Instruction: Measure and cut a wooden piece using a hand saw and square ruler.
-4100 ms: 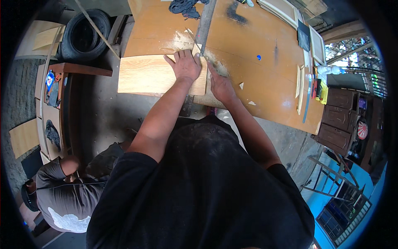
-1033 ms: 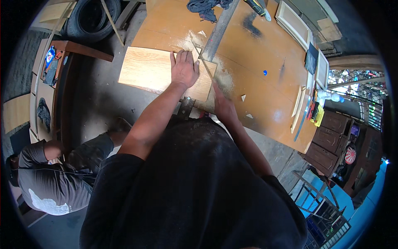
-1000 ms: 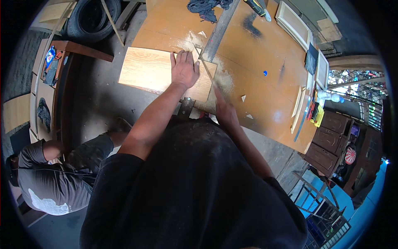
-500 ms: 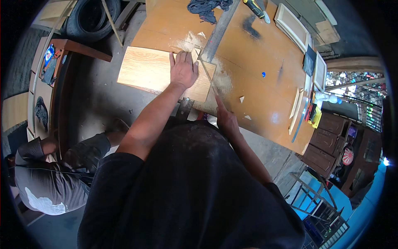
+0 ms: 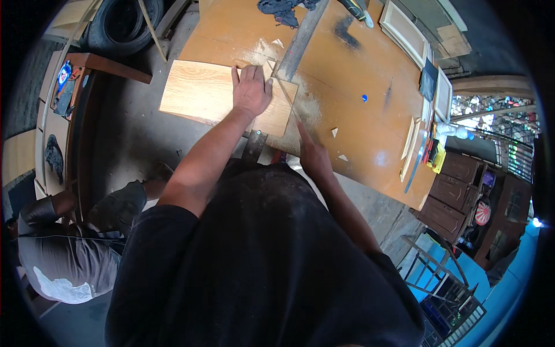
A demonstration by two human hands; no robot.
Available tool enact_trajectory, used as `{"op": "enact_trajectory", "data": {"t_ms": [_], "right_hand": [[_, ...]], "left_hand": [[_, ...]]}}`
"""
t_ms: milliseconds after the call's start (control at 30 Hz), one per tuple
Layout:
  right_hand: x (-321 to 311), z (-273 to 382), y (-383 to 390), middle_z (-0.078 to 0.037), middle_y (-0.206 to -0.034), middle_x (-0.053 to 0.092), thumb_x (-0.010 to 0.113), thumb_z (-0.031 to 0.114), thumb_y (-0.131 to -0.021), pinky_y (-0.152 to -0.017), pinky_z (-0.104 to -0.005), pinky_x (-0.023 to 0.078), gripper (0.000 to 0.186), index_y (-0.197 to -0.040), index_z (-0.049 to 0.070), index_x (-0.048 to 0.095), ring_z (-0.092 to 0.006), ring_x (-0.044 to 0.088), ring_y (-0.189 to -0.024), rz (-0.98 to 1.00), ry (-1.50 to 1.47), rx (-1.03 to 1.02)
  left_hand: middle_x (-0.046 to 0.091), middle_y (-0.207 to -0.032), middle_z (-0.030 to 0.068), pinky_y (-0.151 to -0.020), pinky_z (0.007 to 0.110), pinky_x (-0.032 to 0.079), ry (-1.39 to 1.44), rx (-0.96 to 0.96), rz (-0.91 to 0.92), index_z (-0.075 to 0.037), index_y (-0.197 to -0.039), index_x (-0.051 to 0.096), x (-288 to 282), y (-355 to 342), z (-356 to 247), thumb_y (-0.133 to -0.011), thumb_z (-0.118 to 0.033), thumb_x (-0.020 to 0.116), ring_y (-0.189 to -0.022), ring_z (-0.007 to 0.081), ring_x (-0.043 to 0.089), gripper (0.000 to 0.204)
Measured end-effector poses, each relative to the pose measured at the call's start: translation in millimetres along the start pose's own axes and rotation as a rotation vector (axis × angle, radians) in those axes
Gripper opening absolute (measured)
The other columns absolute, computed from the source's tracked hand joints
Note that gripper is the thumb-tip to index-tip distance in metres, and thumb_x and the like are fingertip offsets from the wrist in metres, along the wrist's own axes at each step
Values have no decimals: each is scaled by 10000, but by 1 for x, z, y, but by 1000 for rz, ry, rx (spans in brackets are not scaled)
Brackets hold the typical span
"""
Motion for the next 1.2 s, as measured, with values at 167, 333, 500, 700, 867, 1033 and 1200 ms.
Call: {"op": "enact_trajectory", "data": {"t_ms": [167, 333, 500, 700, 867, 1033, 1200], "right_hand": [[19, 10, -84, -288, -727, 641, 499, 92, -941, -696, -557, 526, 637, -1535, 207, 299, -481, 657, -742, 329, 8, 241], [29, -3, -80, -308, -765, 643, 482, 95, -953, -706, -573, 516, 625, -1538, 178, 280, -488, 651, -747, 219, -169, 155], [14, 10, -73, -344, -934, 640, 512, 115, -964, -774, -558, 511, 566, -1506, 114, 349, -494, 648, -873, 260, -137, 191], [-2, 5, 6, -362, -918, 625, 434, 69, -951, -809, -575, 491, 581, -1519, 105, 320, -493, 642, -894, 221, -41, 117], [12, 6, -61, -333, -904, 636, 427, 101, -988, -751, -557, 502, 518, -1502, 92, 366, -476, 648, -843, 366, -58, 271], [10, 10, -50, -351, -891, 637, 465, 18, -905, -794, -569, 499, 624, -1512, 87, 338, -509, 642, -857, 365, -63, 265], [-13, 13, 28, -348, -946, 646, 446, 66, -925, -810, -569, 506, 620, -1528, 111, 309, -508, 647, -889, 24, -83, -61]], "left_hand": [[532, -1334, 130, -1184, 615, 66, -7, 59, -3, -7, -1322, 508, 1, 1, 1, -951, -346, 507, -1349, 266, 412, 502], [520, -1364, 136, -1193, 601, 55, 11, 26, 45, -6, -1336, 497, 3, 4, -4, -961, -359, 489, -1367, 270, 397, 515], [523, -1347, 141, -1203, 573, 72, 4, -21, 44, 2, -1354, 480, 3, 2, -5, -963, -359, 480, -1368, 267, 391, 531], [525, -1341, 142, -1204, 567, 78, 45, -49, 49, 8, -1346, 482, 2, 0, -3, -957, -340, 492, -1360, 264, 397, 522], [525, -1344, 140, -1202, 571, 82, 39, -7, 48, 7, -1344, 487, -3, 0, -6, -955, -337, 498, -1353, 268, 404, 520], [528, -1341, 136, -1200, 577, 86, 41, -37, 50, 2, -1341, 492, 2, 1, -4, -954, -339, 499, -1345, 271, 413, 516], [529, -1339, 137, -1199, 582, 89, 57, -21, 32, 0, -1337, 498, 1, 2, -2, -952, -338, 501, -1334, 269, 424, 513]]}}
Point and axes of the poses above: each hand's wrist, its own y-axis away from the middle knuckle, its own x-axis out of the palm, z = x × y, the point moved 2 cm from there along -y, towards the middle knuckle
